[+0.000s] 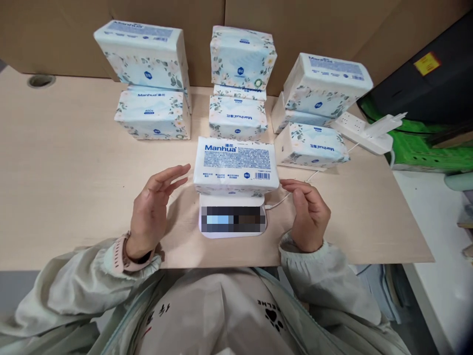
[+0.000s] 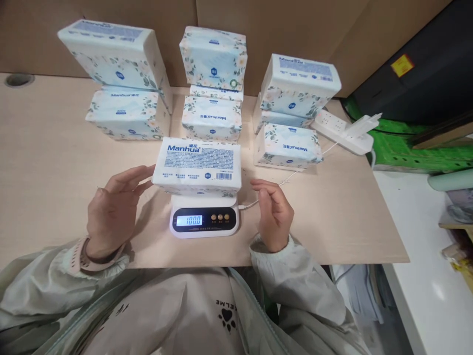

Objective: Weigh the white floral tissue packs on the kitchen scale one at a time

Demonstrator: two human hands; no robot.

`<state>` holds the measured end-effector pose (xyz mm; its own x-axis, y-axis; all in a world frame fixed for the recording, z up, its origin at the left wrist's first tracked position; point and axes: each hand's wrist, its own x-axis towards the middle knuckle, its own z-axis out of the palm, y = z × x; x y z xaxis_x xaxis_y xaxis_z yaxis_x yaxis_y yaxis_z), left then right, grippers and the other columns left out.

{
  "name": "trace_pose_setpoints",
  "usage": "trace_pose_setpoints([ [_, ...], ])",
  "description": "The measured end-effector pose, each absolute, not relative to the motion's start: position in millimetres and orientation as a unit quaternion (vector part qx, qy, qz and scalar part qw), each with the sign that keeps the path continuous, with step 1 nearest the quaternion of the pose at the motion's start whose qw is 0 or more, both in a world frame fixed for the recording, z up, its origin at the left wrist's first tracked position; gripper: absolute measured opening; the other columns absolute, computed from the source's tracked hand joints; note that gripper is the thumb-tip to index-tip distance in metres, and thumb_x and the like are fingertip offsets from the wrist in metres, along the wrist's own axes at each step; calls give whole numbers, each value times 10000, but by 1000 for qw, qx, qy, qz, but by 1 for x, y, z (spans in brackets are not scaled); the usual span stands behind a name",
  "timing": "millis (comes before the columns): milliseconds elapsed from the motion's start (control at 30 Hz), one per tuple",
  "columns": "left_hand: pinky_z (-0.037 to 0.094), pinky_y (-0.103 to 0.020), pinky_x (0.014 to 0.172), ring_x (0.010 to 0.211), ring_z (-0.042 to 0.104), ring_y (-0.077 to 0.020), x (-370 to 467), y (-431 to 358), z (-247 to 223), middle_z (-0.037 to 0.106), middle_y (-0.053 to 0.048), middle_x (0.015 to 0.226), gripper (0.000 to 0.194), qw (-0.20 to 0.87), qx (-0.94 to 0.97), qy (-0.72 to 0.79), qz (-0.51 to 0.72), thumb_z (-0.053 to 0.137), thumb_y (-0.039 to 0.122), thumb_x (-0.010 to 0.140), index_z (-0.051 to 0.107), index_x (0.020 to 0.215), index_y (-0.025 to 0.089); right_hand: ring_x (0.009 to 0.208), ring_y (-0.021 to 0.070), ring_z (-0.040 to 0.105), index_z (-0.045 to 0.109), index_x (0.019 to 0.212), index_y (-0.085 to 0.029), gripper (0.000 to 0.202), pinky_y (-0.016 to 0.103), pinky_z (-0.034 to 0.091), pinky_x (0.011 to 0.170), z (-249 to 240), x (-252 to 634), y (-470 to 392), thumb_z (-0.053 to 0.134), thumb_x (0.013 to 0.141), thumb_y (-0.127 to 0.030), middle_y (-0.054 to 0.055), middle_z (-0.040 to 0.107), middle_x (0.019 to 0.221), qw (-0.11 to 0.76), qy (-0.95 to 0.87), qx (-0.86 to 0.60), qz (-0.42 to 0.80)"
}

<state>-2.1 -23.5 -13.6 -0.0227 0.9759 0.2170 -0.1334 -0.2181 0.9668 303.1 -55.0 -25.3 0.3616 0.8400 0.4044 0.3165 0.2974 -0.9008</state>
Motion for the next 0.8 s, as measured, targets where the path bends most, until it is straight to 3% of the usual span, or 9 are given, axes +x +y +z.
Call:
trace_pose_setpoints([
  [200, 493, -519, 1302, 1500, 619, -311, 0, -27, -12, 739, -22, 1486, 516, 509, 505, 404, 568, 507, 634, 1092, 809, 1360, 312, 1121, 218, 796, 840, 1121, -294, 183, 404, 604, 1025, -27, 305, -60, 674, 1049, -326, 29, 862, 1139, 589, -515, -570, 251],
  [500, 445, -492, 1347, 1548, 575, -273, -2, -28, -18, 690, 3, 1554, 520, 526, 528, 383, 546, 444, 598, 1132, 767, 1444, 335, 1118, 238, 816, 858, 1107, -294, 213, 434, 639, 1030, -21, 302, -60, 657, 1056, -343, 38, 870, 1153, 575, -544, -548, 270],
  [733, 392, -587, 1362, 1592, 517, -318, -6, -24, -26, 627, -52, 1625, 554, 514, 539, 382, 548, 456, 626, 1117, 730, 1483, 313, 1104, 284, 815, 861, 1067, -269, 282, 506, 650, 1034, -25, 301, -56, 668, 1038, -472, 74, 869, 1127, 574, -523, -568, 273],
  [800, 364, -602, 1376, 1615, 487, -326, -5, -21, -26, 588, -67, 1662, 563, 525, 536, 382, 540, 469, 626, 1115, 704, 1508, 298, 1153, 287, 808, 848, 1171, -269, 325, 515, 642, 1068, -28, 300, -55, 660, 1040, -500, 76, 864, 1194, 569, -523, -569, 280],
])
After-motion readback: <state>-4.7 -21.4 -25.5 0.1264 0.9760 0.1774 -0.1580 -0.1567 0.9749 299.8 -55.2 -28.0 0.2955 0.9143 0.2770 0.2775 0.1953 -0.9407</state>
